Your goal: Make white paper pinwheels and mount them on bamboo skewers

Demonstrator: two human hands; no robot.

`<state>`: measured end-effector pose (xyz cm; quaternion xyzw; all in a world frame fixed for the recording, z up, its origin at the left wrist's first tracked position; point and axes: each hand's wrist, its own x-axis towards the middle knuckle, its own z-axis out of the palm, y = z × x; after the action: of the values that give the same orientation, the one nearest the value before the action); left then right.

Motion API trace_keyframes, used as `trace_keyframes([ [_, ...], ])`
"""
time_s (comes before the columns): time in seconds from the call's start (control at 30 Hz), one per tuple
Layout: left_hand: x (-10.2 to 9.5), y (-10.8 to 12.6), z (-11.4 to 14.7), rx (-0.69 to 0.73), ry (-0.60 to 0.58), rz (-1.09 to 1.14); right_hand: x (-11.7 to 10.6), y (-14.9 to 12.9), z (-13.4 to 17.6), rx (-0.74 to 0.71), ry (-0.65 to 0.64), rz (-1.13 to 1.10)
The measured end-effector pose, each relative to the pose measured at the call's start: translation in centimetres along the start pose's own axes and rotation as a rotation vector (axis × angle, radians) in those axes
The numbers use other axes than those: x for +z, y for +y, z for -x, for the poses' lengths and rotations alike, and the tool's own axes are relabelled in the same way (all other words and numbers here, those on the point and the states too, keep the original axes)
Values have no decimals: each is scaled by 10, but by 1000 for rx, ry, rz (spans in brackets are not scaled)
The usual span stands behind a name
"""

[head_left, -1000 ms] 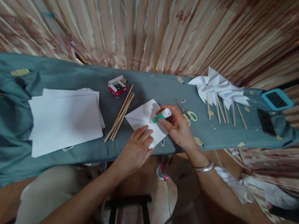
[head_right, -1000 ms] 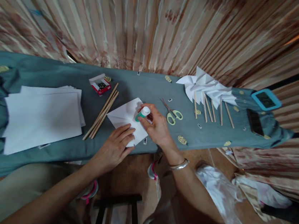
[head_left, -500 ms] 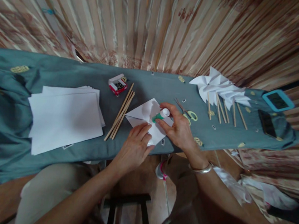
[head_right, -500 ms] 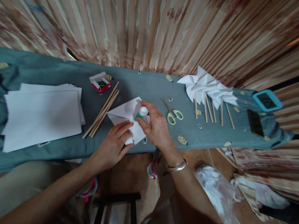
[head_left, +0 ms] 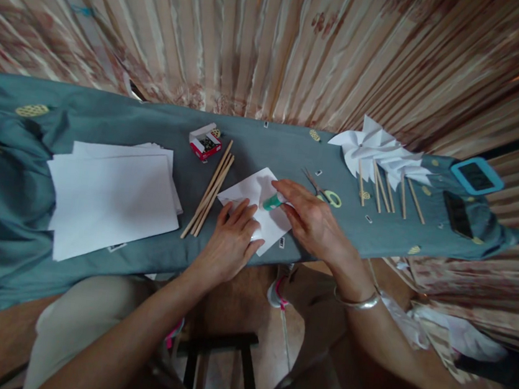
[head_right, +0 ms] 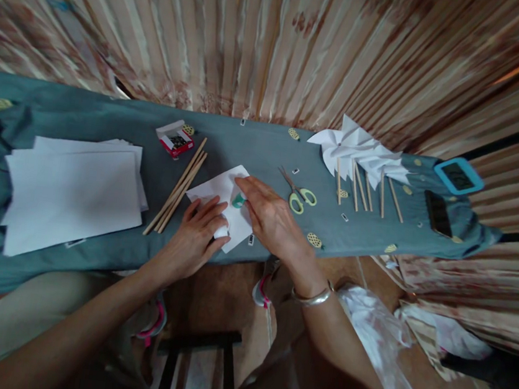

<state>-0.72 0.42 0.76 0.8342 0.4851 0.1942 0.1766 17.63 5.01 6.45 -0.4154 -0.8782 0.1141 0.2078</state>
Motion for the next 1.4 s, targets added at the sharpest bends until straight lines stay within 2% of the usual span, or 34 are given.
trace_keyframes([
  [0.2,0,1,0,-7,-17,0,0,-4,-8,-9,-31,57],
  [0.53,-1,2,1,-8,-14,11,5,-10,-10,38,-11,285],
  [0.77,2,0,2,5,6,-1,9,-15,-17,141,12,404],
  [0.87,2,0,2,6,9,-1,11,-12,-19,176,44,378],
  [1.0,0,1,2,6,3,3,11,-5,-16,117,64,235],
  [1.27,1,1,2,4,7,12,-4,-5,-10,1,-60,-43],
  [1.4,1,1,2,-6,0,12,-3,-6,-10,0,-57,-29],
])
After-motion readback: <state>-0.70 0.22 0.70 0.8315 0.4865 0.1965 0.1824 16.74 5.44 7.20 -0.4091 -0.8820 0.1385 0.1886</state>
